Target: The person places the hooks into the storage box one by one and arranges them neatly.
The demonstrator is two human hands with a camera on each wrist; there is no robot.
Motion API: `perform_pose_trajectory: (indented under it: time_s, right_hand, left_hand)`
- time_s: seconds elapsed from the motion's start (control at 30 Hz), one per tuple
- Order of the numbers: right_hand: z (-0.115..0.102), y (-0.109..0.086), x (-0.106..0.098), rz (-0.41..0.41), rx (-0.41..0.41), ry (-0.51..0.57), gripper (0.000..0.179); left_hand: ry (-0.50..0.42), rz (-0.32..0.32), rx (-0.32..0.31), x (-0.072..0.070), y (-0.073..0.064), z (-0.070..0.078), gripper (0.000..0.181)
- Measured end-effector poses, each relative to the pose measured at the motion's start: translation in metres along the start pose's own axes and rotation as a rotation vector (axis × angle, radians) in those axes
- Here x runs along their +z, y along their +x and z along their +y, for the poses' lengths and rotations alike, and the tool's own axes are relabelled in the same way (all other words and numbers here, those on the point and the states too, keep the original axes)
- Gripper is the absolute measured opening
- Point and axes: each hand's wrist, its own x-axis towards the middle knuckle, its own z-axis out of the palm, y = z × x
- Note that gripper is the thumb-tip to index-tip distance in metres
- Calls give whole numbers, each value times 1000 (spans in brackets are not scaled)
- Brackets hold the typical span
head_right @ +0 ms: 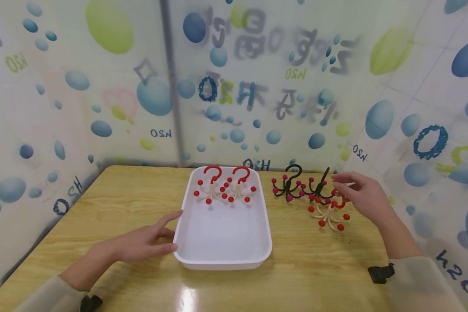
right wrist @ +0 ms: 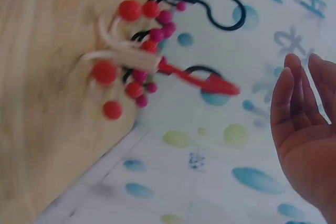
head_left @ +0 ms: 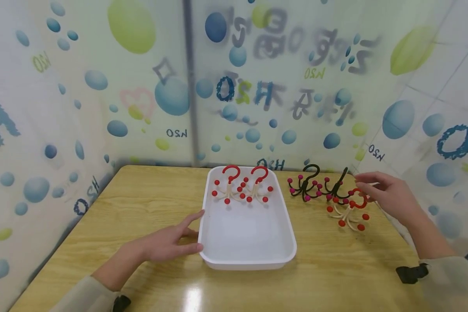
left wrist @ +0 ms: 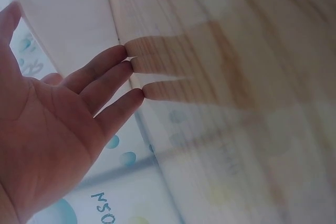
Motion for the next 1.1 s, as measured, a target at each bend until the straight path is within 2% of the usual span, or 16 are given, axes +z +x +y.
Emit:
perform_pose_trajectory:
  time_s: [0.23, 0.43, 0.6, 0.77, 0.9, 1.1]
  right_hand:
    - [41, -11, 2, 2, 81, 13, 55]
    - [58, -12, 16, -43, 126, 48, 59]
    - [63, -12, 23, -52, 161, 68, 60]
    - [63, -12, 26, -21, 195, 27, 65]
    - [61, -13, 29, 15, 197, 0, 64]
    - [58, -15, 31, 67, 177, 21, 57]
  left_hand:
    - [-5, -3, 5, -1, -1, -1, 95]
    - [11, -3, 17, 0, 0, -2, 94]
    - [16, -5, 9, 0, 1, -2, 94]
    - [15, 2, 1, 1, 2, -3, 94]
    - [22, 9, 6, 1, 3, -4, 94]
    - [15, 5, 14, 0, 1, -2, 94]
